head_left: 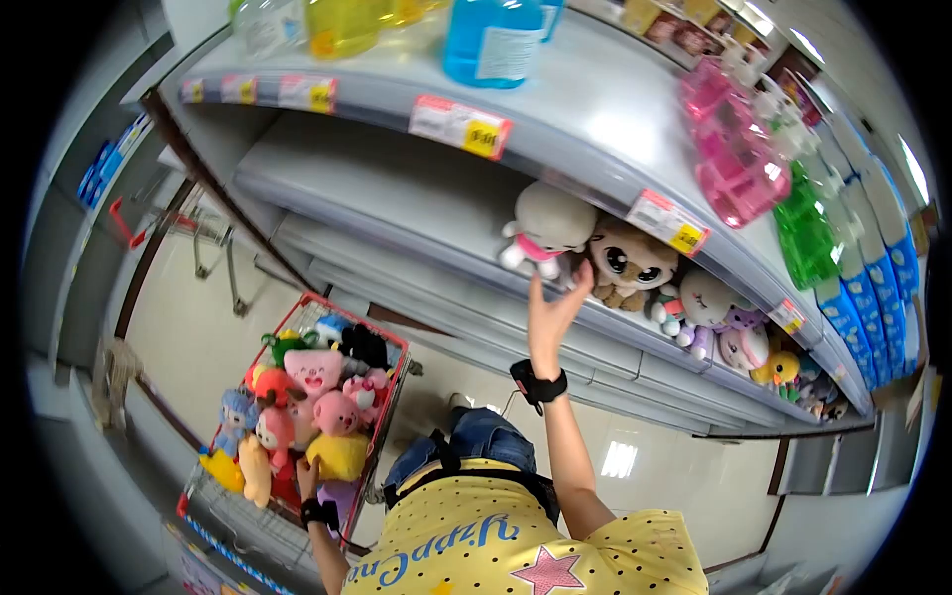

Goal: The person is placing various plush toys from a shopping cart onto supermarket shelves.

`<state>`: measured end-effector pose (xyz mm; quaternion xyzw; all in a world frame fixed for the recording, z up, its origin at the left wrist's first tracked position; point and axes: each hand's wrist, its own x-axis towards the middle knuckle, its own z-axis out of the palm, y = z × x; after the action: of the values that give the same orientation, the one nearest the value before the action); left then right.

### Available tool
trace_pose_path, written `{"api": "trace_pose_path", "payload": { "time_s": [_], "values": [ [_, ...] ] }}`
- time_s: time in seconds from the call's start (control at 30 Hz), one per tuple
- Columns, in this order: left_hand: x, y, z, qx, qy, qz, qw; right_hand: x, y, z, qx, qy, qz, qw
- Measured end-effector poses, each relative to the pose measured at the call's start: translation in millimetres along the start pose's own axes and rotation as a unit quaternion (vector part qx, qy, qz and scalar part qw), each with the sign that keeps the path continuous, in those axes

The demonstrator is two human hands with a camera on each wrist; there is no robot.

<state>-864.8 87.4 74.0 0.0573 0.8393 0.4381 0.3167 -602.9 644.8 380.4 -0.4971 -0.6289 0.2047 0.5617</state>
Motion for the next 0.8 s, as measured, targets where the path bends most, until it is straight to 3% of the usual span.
{"api": "trace_pose_path", "payload": {
  "time_s": [0.03,0.07,0.1,0.17,0.2,0.23,0.33,0.4,0.43,0.5,0.57,0.63,0.7,0.77,0.8],
  "values": [
    [2,-4,1,0.011,0.008,-0.001,1.0,-9,1,-6,0.009,0.004,0.019,1.0],
    [-7,14,2,0.03,-0.003,-0.059,0.998,-18,-4,-12,0.009,0.001,0.023,1.0],
    [-15,34,6,0.009,-0.025,0.033,0.999,-31,-13,-17,0.011,-0.008,0.027,1.0],
    [-32,67,13,-0.015,-0.088,0.022,0.996,-64,-20,-22,0.019,-0.058,0.015,0.998],
    [-38,73,15,0.026,-0.05,0.068,0.996,-80,-25,-20,0.008,-0.1,0.002,0.995],
    [-19,34,15,0.038,-0.039,0.11,0.992,-96,-24,-15,0.032,-0.142,0.003,0.989],
    [1,-18,28,0.026,0.066,0.066,0.995,-146,-13,12,0.028,-0.277,-0.004,0.961],
    [13,-36,38,0.013,0.11,0.056,0.992,-186,21,36,-0.033,-0.509,0.013,0.86],
    [16,-43,43,0.001,0.121,0.052,0.991,-211,42,50,-0.023,-0.553,0.023,0.832],
    [-13,6,44,-0.02,0.157,-0.026,0.987,-271,110,83,-0.013,-0.607,0.027,0.794],
    [-18,3,44,-0.022,0.168,-0.027,0.985,-318,175,110,-0.119,-0.696,-0.032,0.708],
    [-21,0,43,-0.084,0.17,-0.031,0.981,-319,126,123,-0.08,-0.784,0.24,0.566],
    [-33,27,30,-0.027,0.153,-0.079,0.985,-339,131,149,-0.038,-0.795,0.367,0.481],
    [-20,1,37,-0.033,0.157,-0.046,0.986,-370,162,177,-0.013,-0.772,0.397,0.496],
    [-27,13,34,0.016,0.161,-0.057,0.985,-377,153,178,-0.029,-0.776,0.352,0.522]
  ]
}}
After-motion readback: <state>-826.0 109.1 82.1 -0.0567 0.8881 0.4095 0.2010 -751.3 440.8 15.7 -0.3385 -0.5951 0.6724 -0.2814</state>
